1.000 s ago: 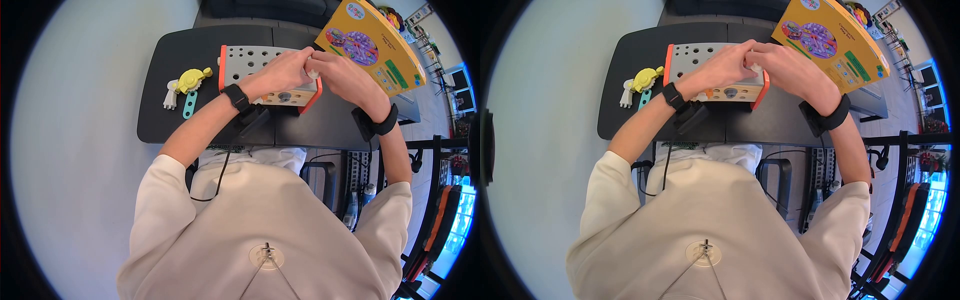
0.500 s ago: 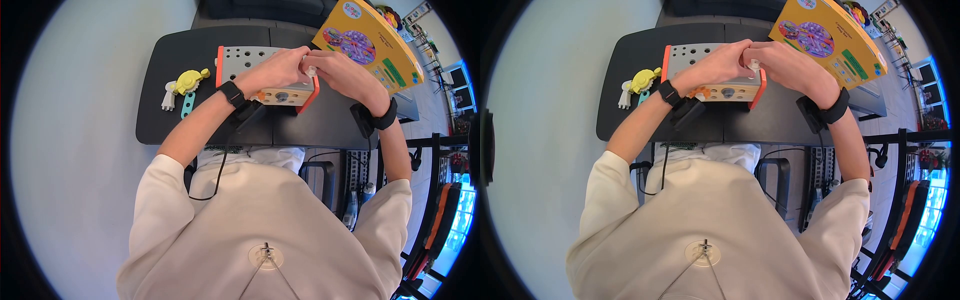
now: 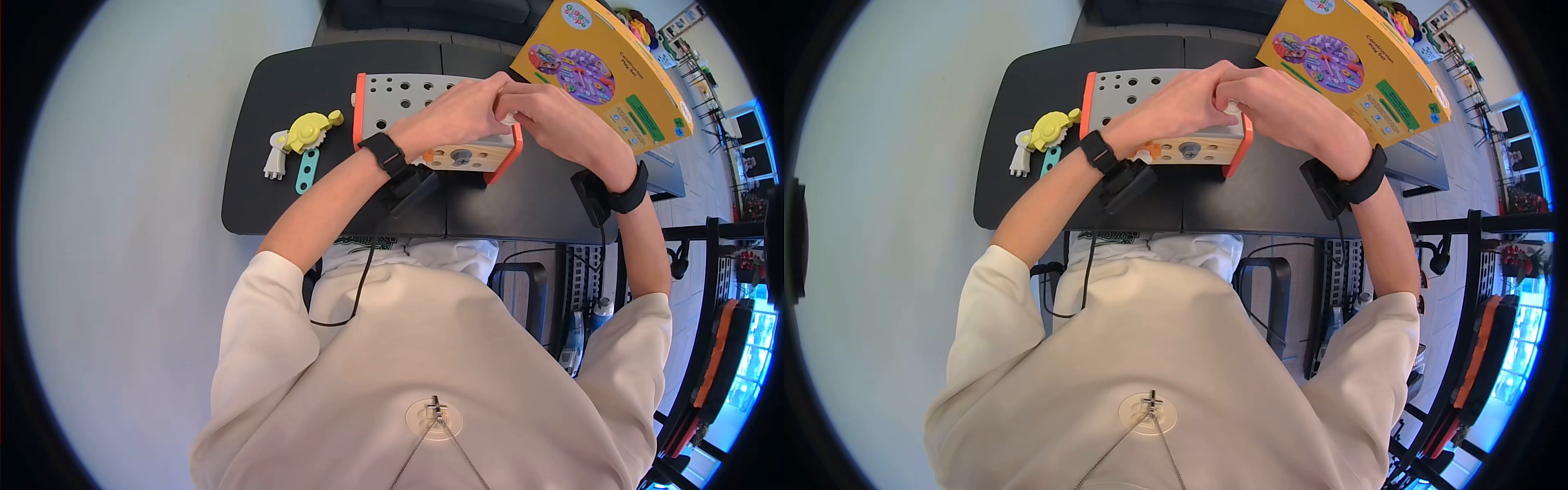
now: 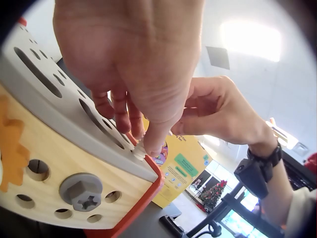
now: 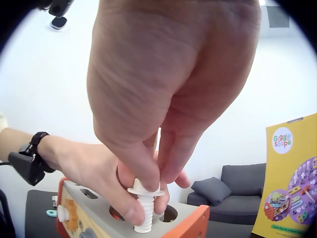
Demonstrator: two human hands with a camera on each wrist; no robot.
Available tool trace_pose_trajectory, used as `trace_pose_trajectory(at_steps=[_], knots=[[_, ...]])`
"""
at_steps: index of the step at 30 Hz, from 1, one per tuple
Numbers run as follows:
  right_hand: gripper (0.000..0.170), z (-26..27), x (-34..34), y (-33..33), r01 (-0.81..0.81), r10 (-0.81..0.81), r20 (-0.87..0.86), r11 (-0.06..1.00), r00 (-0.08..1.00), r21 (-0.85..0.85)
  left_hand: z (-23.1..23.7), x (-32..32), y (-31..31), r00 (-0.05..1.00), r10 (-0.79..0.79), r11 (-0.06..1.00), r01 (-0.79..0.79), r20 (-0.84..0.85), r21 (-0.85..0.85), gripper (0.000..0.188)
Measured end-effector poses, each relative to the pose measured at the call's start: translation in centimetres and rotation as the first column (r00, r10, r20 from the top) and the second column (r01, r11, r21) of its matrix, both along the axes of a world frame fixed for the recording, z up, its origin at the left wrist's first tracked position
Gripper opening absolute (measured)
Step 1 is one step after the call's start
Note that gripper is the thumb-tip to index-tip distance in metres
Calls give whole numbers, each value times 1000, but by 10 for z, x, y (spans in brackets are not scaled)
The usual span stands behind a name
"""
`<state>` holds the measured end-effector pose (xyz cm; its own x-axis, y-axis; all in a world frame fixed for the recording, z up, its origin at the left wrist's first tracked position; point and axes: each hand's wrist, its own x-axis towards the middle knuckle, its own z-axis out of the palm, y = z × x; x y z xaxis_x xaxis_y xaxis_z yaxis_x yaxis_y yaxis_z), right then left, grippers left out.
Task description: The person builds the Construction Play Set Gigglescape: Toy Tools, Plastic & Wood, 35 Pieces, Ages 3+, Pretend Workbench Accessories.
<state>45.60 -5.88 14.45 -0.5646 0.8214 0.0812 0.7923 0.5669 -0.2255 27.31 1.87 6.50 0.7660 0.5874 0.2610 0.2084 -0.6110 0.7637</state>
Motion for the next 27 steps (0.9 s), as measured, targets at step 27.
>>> trace_pose_trajectory(at_steps=[27], knots=[[21,1,4,-5,40,-45,-53,995,998,-91,-6,-14,19,985,-122,992,116,-119,-57,27]])
